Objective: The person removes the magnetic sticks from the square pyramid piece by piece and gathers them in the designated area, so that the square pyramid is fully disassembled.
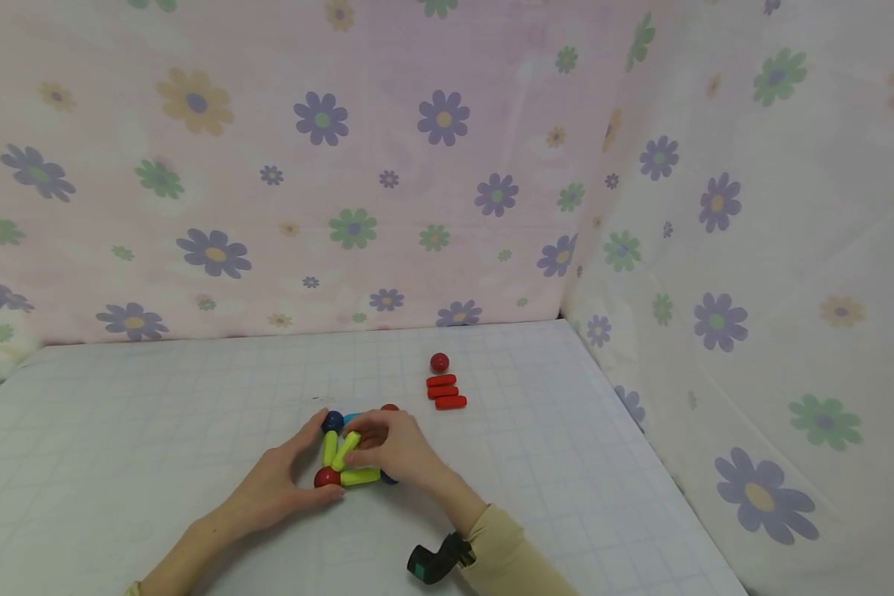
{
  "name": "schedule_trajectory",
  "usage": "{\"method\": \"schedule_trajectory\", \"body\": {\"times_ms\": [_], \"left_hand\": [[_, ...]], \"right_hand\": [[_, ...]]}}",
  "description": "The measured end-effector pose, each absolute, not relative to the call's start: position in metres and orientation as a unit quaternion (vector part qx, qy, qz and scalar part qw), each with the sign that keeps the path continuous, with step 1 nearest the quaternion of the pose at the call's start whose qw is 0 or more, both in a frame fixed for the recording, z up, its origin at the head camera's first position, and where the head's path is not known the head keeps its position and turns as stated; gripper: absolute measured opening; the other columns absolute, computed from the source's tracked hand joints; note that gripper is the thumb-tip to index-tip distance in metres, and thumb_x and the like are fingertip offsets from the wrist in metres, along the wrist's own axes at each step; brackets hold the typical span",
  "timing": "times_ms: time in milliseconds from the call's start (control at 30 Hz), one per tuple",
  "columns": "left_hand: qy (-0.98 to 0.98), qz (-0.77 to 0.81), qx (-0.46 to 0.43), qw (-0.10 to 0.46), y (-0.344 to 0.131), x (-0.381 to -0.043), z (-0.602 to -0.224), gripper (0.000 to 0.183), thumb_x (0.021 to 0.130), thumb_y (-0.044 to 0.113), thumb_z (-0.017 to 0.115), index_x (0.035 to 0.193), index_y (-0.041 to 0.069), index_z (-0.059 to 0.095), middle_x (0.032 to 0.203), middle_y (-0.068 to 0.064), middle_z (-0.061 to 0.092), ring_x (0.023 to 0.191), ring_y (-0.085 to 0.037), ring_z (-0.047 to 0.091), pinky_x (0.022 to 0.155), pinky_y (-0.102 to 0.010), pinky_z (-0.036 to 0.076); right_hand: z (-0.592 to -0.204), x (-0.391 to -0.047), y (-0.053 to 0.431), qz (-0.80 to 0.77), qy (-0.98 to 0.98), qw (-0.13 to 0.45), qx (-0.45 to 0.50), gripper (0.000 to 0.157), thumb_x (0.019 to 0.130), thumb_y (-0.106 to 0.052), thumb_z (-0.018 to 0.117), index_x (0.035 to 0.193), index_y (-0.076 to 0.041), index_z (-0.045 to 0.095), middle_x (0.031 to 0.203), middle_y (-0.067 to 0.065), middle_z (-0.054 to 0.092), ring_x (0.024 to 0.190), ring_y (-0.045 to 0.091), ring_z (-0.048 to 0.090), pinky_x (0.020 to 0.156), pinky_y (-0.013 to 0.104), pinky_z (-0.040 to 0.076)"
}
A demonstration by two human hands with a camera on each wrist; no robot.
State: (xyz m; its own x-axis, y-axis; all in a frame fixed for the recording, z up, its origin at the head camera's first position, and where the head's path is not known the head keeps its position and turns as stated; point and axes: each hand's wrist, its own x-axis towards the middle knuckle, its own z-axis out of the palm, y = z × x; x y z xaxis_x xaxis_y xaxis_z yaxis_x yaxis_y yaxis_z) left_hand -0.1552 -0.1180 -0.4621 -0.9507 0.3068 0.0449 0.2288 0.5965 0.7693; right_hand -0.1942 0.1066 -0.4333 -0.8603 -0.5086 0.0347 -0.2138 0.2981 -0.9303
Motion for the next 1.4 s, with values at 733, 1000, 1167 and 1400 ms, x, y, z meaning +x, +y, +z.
{"method": "schedule_trajectory", "body": {"times_ms": [733, 1000, 1167, 1400], "left_hand": [[0.895, 0.421, 0.139, 0.048, -0.1162, -0.1545, -0.461, 0.112, 0.075, 0.055, 0.082, 0.161, 0.019, 0.021, 0.162, -0.008, 0.033, 0.149, -0.033, 0.031, 0.116, -0.059, 0.032], [0.897, 0.418, 0.137, 0.05, -0.1161, -0.1544, -0.4607, 0.112, 0.075, 0.055, 0.083, 0.161, 0.018, 0.021, 0.162, -0.009, 0.033, 0.148, -0.034, 0.031, 0.116, -0.06, 0.031], [0.896, 0.419, 0.136, 0.052, -0.1159, -0.1546, -0.4599, 0.112, 0.075, 0.054, 0.084, 0.161, 0.017, 0.021, 0.162, -0.01, 0.032, 0.148, -0.035, 0.031, 0.116, -0.06, 0.031], [0.896, 0.418, 0.139, 0.052, -0.1159, -0.1554, -0.4606, 0.113, 0.074, 0.054, 0.083, 0.161, 0.016, 0.021, 0.162, -0.01, 0.031, 0.148, -0.034, 0.031, 0.117, -0.058, 0.031]], "right_hand": [[-0.4399, -0.194, 0.1033, -0.489, 0.825, 0.121, -0.256, 0.028, 0.082, -0.02, 0.084, 0.108, -0.018, 0.075, 0.099, -0.007, 0.066, 0.084, 0.007, 0.063, 0.076, 0.022, 0.056], [-0.4399, -0.1942, 0.103, -0.483, 0.825, 0.124, -0.267, 0.023, 0.08, -0.022, 0.085, 0.1, -0.019, 0.074, 0.092, -0.009, 0.066, 0.083, 0.007, 0.06, 0.071, 0.021, 0.054], [-0.4398, -0.1938, 0.1029, -0.475, 0.823, 0.126, -0.287, 0.022, 0.08, -0.022, 0.085, 0.1, -0.02, 0.074, 0.091, -0.01, 0.067, 0.083, 0.006, 0.058, 0.071, 0.02, 0.053], [-0.4388, -0.1915, 0.1015, -0.47, 0.825, 0.13, -0.285, 0.019, 0.081, -0.02, 0.085, 0.096, -0.023, 0.074, 0.086, -0.01, 0.069, 0.075, 0.005, 0.06, 0.068, 0.02, 0.055]]}}
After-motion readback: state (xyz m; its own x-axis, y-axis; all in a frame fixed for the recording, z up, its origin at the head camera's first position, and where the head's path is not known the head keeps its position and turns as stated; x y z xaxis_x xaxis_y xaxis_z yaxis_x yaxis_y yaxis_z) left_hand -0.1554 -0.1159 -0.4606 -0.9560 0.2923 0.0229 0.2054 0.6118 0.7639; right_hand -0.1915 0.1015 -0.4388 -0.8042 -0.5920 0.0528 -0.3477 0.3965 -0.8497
